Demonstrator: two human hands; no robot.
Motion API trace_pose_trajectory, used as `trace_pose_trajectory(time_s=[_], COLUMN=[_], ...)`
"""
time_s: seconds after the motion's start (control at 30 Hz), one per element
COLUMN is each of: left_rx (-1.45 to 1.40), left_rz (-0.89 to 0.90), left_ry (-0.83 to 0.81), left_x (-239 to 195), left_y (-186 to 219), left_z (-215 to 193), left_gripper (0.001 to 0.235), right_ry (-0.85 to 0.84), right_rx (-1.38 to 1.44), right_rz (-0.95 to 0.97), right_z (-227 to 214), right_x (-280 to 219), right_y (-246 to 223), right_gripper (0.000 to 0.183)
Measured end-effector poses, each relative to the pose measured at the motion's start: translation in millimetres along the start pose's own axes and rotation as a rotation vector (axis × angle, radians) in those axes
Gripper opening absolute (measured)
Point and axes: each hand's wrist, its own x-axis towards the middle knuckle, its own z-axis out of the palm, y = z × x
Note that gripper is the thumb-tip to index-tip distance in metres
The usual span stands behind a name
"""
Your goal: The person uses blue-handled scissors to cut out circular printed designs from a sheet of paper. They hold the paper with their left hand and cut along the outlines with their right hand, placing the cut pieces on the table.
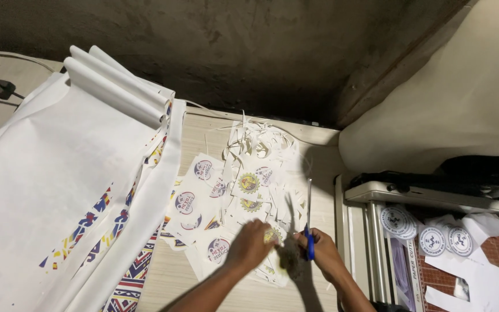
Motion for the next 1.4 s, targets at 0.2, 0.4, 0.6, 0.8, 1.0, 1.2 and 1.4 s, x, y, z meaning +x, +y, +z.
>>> trace_pose_trajectory(time_s=[0.2,0.4,0.6,0.8,1.0,1.2,1.4], left_rx=[0.211,0.315,0.336,-0.141,-1.170,-1.065,-0.945], left_rz=[-0.235,-0.288,-0.159,-0.224,-0.480,-0.445,-0.396], left_ry=[0.175,0.355,0.583,0.583,0.205,0.055,0.092], left_x=[59,97,109,119,44,-1,10], left_y=[-24,-55,-88,-123,-27,14,-4], left_z=[-46,-28,2,13,-37,-52,-54], left_gripper=[0.051,0.055,0.049,0.022,0.028,0.033,0.032], right_ry=[-0.023,-0.026,-0.046,-0.102,-0.001,-0.005,-0.027], right_rx=[-0.029,-0.230,-0.234,-0.136,0.233,0.011,-0.303], right_rz=[0.027,-0.014,-0.023,-0.023,-0.147,-0.227,-0.496], right_z=[13,32,38,43,58,46,44], right_x=[-7,-22,-29,-34,-11,2,-14], right_y=[3,-8,-19,-22,-28,-79,-108], right_gripper=[0.034,0.034,0.031,0.036,0.037,0.037,0.041])
